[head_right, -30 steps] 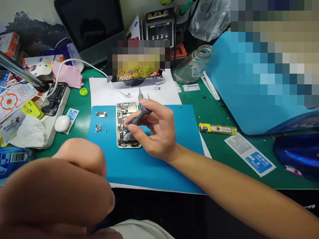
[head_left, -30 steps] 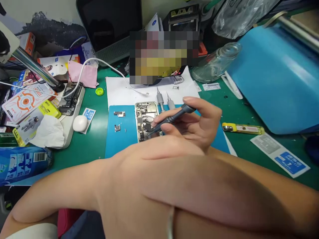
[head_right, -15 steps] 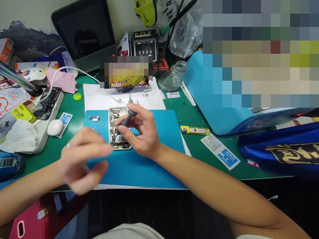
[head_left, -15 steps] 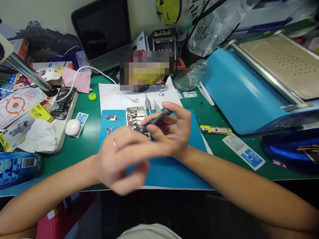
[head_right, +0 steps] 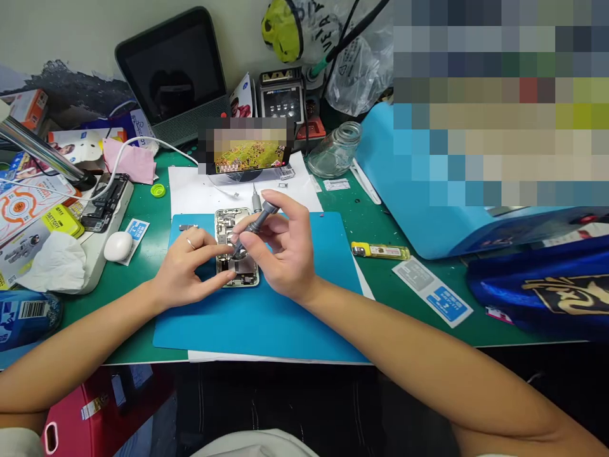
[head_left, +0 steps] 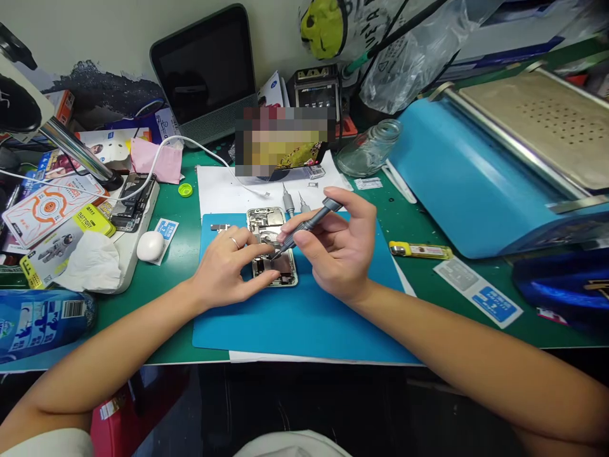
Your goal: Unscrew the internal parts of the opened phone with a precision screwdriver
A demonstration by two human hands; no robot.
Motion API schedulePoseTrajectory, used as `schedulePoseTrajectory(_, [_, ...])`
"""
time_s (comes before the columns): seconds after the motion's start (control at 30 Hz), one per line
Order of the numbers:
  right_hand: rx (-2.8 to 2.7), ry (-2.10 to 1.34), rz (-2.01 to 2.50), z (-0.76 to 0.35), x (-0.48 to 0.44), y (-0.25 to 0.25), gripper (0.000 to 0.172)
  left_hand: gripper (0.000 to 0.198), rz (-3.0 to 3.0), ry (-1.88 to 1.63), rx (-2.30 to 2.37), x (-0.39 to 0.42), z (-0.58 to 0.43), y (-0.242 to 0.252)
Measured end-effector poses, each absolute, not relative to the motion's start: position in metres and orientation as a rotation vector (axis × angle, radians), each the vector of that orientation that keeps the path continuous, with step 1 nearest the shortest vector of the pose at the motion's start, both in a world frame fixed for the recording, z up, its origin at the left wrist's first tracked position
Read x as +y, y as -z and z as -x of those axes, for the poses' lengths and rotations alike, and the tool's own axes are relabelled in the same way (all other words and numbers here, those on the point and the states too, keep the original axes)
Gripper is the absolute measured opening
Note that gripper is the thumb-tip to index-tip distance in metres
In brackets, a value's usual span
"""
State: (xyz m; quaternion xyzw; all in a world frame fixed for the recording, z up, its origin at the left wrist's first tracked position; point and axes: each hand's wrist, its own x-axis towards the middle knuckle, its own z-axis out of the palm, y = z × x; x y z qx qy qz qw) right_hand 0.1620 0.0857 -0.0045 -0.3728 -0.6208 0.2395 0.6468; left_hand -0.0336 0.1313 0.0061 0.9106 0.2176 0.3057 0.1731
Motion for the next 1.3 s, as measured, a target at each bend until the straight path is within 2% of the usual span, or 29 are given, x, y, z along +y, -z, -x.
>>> schedulePoseTrajectory(0.43, [-1.373,-0.590,0.810,-0.1624,0.0872,0.0053,0.044,0.022,-2.632,-0.888,0.574,0.1330,0.0357,-0.0016])
schedulePoseTrajectory(1.3, [-1.387,-0.591,0.864,-0.1616,0.0866,0.0059,0.045,0.017,-2.646,-0.936,0.564,0.1342,0.0353,-0.0034])
